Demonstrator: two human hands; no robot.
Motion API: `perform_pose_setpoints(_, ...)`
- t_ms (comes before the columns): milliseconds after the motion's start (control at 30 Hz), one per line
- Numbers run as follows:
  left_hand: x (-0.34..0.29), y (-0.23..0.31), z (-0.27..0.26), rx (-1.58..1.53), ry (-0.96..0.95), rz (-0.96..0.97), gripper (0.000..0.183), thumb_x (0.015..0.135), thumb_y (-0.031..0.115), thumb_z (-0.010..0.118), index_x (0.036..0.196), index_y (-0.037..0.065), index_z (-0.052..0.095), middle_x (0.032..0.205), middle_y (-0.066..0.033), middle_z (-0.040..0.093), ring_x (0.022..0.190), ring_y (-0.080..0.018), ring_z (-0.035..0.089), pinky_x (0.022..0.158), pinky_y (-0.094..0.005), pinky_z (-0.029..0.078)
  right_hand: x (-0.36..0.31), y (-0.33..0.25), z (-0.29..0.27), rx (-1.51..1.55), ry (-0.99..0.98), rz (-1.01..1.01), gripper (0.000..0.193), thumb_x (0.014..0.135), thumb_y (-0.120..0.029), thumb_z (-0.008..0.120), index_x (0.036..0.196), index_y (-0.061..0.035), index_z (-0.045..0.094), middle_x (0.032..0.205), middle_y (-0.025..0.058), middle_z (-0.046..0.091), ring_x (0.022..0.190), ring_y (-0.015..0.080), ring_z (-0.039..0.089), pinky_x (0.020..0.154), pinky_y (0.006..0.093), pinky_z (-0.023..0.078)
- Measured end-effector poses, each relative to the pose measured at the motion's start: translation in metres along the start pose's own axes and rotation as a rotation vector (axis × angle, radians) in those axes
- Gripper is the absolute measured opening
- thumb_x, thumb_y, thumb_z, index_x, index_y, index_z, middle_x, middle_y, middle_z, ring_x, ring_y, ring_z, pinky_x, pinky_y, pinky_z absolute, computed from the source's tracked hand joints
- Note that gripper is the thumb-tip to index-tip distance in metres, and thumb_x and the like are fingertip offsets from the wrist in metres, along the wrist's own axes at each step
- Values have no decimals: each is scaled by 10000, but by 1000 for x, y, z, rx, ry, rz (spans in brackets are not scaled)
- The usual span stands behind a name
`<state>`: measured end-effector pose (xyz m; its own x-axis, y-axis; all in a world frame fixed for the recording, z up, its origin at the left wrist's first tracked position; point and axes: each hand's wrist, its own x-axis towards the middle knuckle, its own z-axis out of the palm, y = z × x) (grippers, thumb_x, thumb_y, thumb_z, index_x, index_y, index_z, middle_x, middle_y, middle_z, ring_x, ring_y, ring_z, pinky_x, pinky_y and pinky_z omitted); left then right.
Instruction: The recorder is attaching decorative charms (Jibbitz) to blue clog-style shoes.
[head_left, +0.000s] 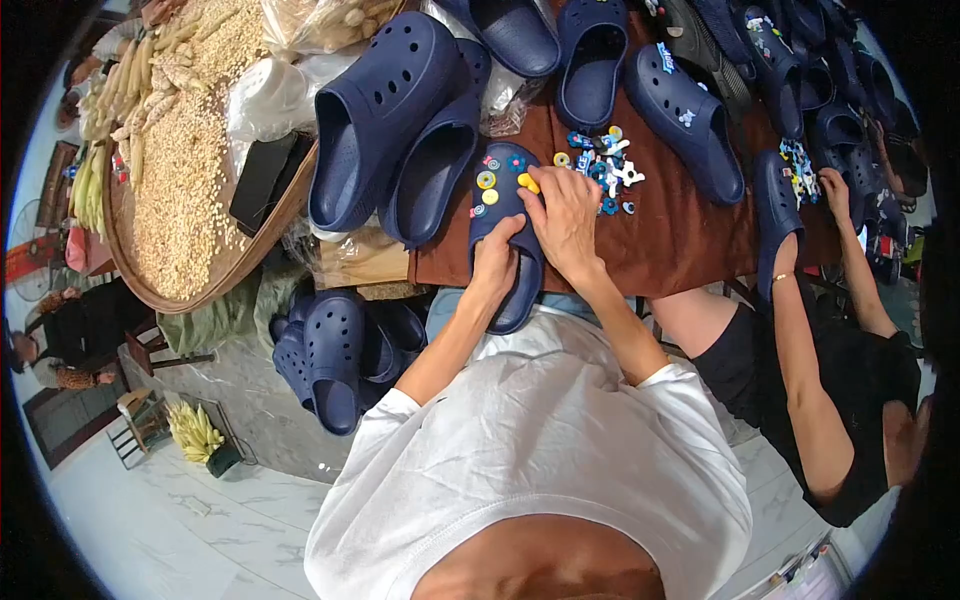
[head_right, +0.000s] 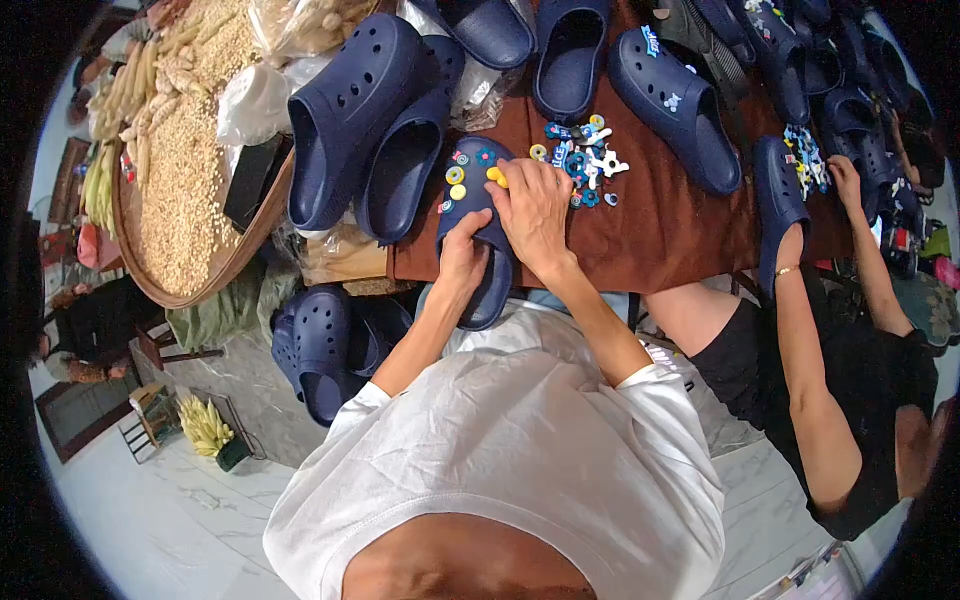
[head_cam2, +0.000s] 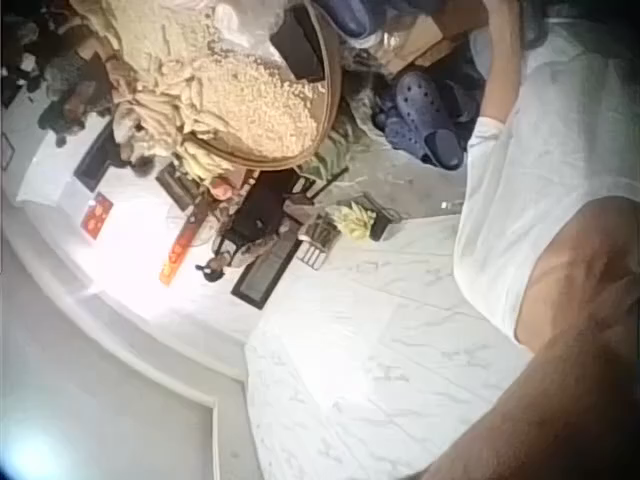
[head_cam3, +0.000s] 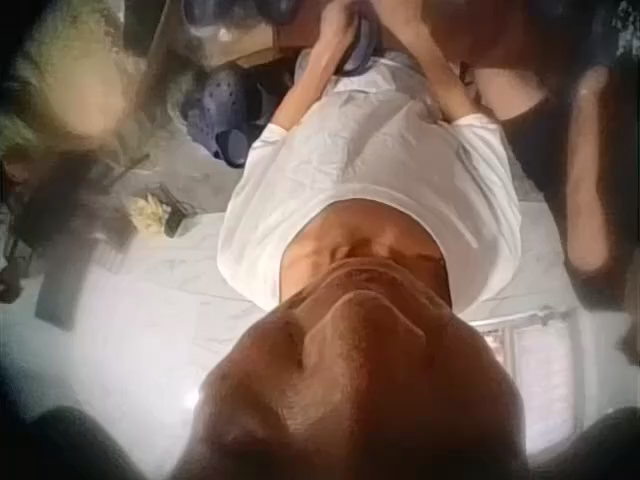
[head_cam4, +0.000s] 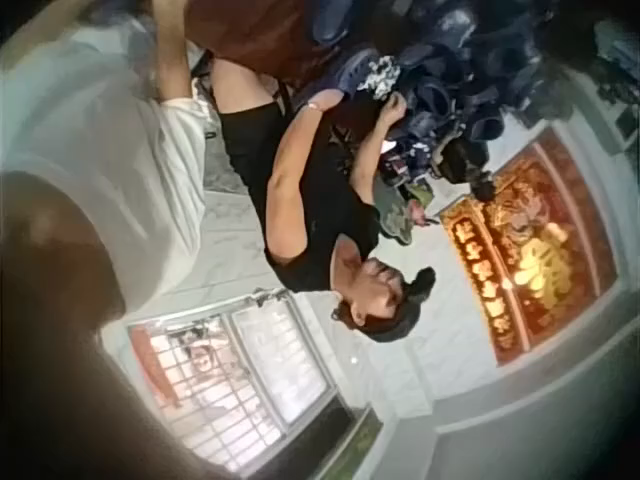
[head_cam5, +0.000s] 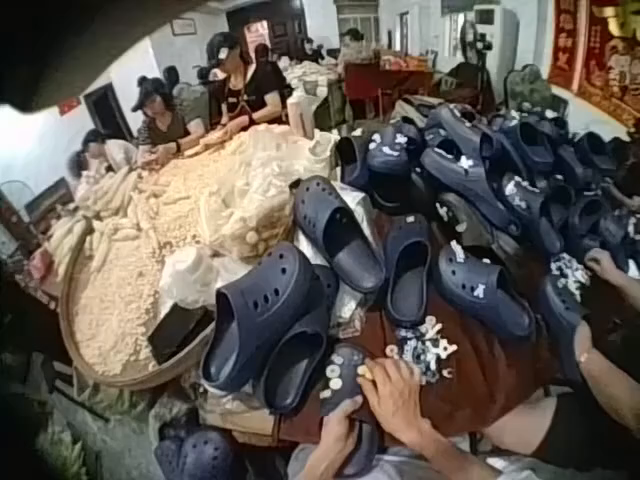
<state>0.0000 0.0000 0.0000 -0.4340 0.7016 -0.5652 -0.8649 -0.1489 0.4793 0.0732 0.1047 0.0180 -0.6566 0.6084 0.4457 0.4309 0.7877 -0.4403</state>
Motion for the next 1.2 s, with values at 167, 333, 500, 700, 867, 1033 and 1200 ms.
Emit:
perform_pose_setpoints(167,-5,-1,5,-15,-15,3,300,856,-14,588,1156,-14,599,1092,-67,649,994,-177,637,902,-319,507,4,0,-4,46,-3,94,295,856,-326,710,977,-84,593,943,80,568,939,285,534,871,429,344)
perform_pose_setpoints(333,-7,-7,7,-44,-26,-32,321,851,-17,573,1172,-17,592,1110,-72,642,1008,-193,634,923,-330,504,2,15,4,166,33,148,320,816,-334,753,893,-87,565,875,64,531,870,276,516,773,419,340)
perform_pose_setpoints(500,-3,-12,6,-53,-56,1,309,865,43,581,1168,-12,600,1101,-75,666,1029,-205,639,961,-356,488,5,15,7,150,134,122,282,786,-225,769,797,-83,525,747,46,501,736,255,508,682,398,353)
perform_pose_setpoints(700,5,-16,0,-44,-79,-2,271,847,26,573,1112,-16,616,1053,-78,675,998,-197,647,937,-337,498,-5,18,10,288,164,190,277,776,-146,781,793,-68,515,702,59,511,653,264,522,623,383,398)
perform_pose_setpoints(867,-1,-6,6,-10,-61,-68,295,772,-46,592,1065,-20,624,1004,-75,661,919,-192,638,861,-322,507,3,38,-1,228,74,210,254,846,-197,758,918,-33,578,843,80,587,745,269,566,703,382,450)
perform_pose_setpoints(1033,7,-11,-3,-72,-119,-96,351,733,-76,577,1078,-23,617,999,-79,654,928,-204,636,888,-330,506,15,33,-10,138,93,107,290,884,-228,709,1101,-47,639,1010,115,609,919,294,586,818,408,435)
perform_pose_setpoints(1200,7,-12,-5,-78,-175,-72,467,738,-86,517,1198,-28,568,1141,-106,631,1071,-234,619,979,-377,488,20,15,-6,117,-22,22,344,855,-242,721,1165,-101,677,1053,87,616,988,292,583,853,404,422)
